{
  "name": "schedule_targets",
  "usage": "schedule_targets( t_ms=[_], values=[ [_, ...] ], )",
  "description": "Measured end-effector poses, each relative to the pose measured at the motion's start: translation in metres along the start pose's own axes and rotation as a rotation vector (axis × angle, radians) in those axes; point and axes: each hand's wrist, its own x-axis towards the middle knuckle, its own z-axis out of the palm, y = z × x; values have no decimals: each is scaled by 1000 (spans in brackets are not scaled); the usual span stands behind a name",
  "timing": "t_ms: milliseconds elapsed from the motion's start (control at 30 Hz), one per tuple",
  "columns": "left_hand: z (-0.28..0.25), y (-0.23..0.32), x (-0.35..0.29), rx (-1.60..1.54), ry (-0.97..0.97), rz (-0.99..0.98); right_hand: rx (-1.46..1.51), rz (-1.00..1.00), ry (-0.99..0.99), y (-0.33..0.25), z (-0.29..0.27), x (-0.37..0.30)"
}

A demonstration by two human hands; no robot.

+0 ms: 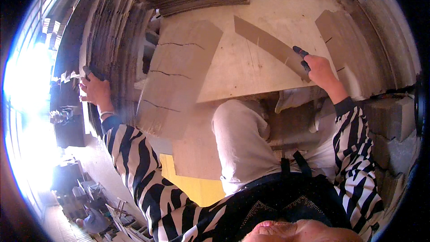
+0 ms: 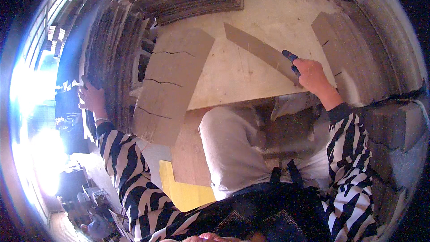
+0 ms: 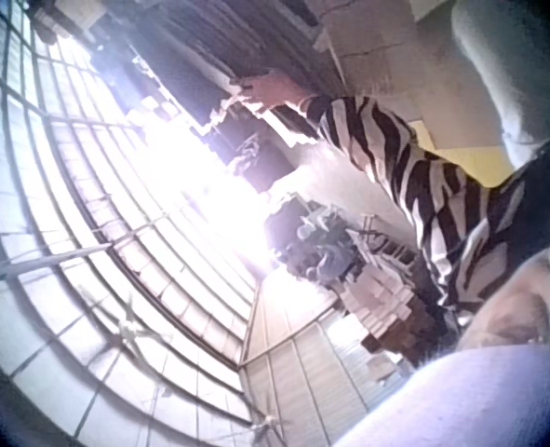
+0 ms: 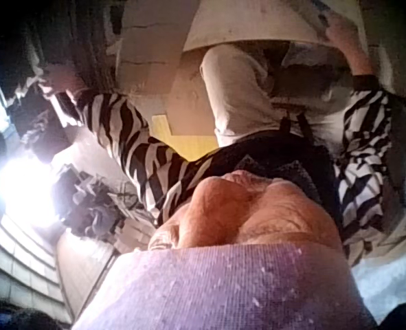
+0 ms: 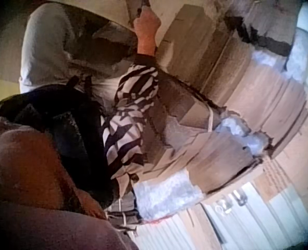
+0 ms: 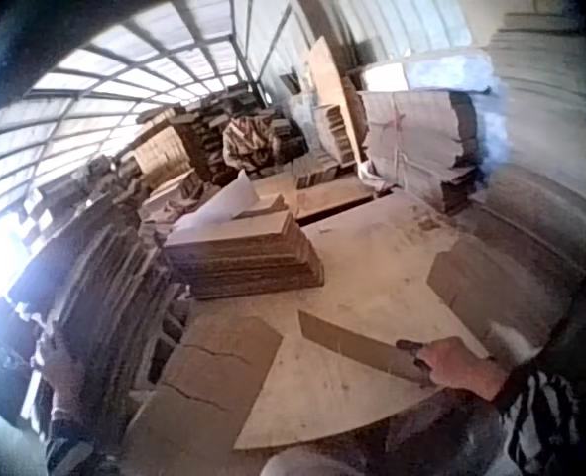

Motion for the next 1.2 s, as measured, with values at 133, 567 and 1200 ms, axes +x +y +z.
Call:
schedule_targets(
  t_ms=[133,567,1200],
  values=[
    [-35,12,-4,41,224,98,-1,19,3,-2,7,1],
    [66,87,5,-120,212,730,45,266,-39,4,1,-10],
    [19,10,44,-3,154,130,8,79,57,4,7,-18]
  ],
)
